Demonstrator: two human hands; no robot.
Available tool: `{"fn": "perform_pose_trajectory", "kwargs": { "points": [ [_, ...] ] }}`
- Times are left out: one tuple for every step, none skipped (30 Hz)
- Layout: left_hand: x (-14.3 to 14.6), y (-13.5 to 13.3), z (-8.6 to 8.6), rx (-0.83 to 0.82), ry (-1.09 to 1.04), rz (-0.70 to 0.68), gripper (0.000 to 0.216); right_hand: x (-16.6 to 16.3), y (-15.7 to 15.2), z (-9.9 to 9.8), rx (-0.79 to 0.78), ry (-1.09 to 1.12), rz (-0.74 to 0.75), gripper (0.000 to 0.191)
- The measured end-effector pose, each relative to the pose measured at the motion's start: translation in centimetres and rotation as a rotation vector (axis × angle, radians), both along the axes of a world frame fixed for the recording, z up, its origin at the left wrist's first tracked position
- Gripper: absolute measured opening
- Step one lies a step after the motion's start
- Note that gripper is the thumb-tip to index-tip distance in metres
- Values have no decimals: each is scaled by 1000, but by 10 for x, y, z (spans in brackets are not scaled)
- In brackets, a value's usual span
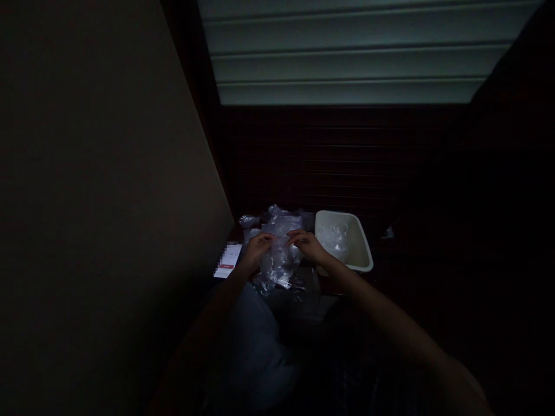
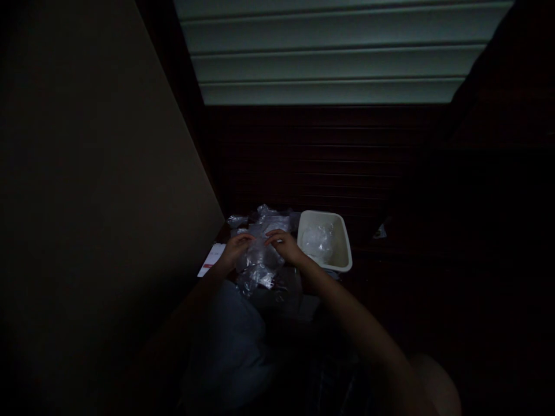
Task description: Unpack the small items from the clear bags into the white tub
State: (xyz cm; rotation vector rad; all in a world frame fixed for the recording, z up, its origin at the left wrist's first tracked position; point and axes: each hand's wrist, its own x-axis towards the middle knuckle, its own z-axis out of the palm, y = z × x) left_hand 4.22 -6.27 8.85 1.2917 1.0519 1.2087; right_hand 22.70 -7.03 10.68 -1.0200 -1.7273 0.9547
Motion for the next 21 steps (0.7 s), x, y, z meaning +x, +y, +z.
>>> {"fn": "perform_pose_trajectory", "kwargs": {
  "points": [
    [0, 1, 0, -7, 12, 6, 13, 2, 1, -1, -2, -5, -6, 26],
    [-1, 2, 0, -14, 18, 5, 14, 3, 1, -3, -9, -6, -9, 29],
    [-1, 3, 0, -11, 21, 2, 14, 5, 2, -4, -20, -6, -8, 31],
    [-2, 3, -1, 8, 25, -1, 14, 6, 2, -5, -29, -5, -2, 33],
    [-3, 4, -1, 41, 29, -4, 13, 7, 2, -5, -36, -1, 2, 33],
    [-3, 5, -2, 82, 36, -8, 11, 7, 2, -5, -43, 5, -3, 32],
    [-4, 5, -3, 122, 48, -12, 9, 8, 1, -4, -48, 16, -16, 30],
    [-5, 6, -3, 156, 64, -16, 8, 8, 0, -2, -51, 34, -41, 27],
    [-5, 6, -3, 183, 81, -19, 8, 8, 0, 1, -52, 57, -74, 25],
    [-6, 6, -4, 203, 99, -20, 10, 8, 0, 3, -50, 81, -113, 22],
    [-6, 6, -4, 217, 115, -19, 12, 7, -1, 6, -47, 105, -151, 20],
    [-6, 5, -4, 229, 127, -16, 14, 7, 0, 9, -44, 125, -182, 17],
    [-6, 4, -4, 240, 138, -13, 16, 6, 0, 12, -42, 138, -203, 15],
    [-5, 3, -4, 246, 147, -16, 17, 4, 1, 13, -47, 140, -211, 14],
    [-4, 2, -3, 246, 157, -20, 18, 3, 1, 14, -61, 132, -204, 15],
    [-3, 2, -3, 242, 167, -27, 18, 1, 2, 13, -83, 116, -183, 18],
    [-2, 1, -2, 236, 174, -36, 17, -1, 3, 11, -110, 92, -151, 23],
    [-1, 0, -2, 233, 177, -45, 17, -3, 4, 9, -139, 63, -113, 27],
    [0, 0, -1, 231, 178, -56, 15, -4, 6, 5, -169, 30, -74, 30],
    [1, -1, 0, 229, 177, -67, 14, -5, 7, 2, -193, -4, -38, 30],
    [2, -2, 0, 222, 171, -78, 12, -6, 8, -2, -207, -34, -8, 28]
  ]
}}
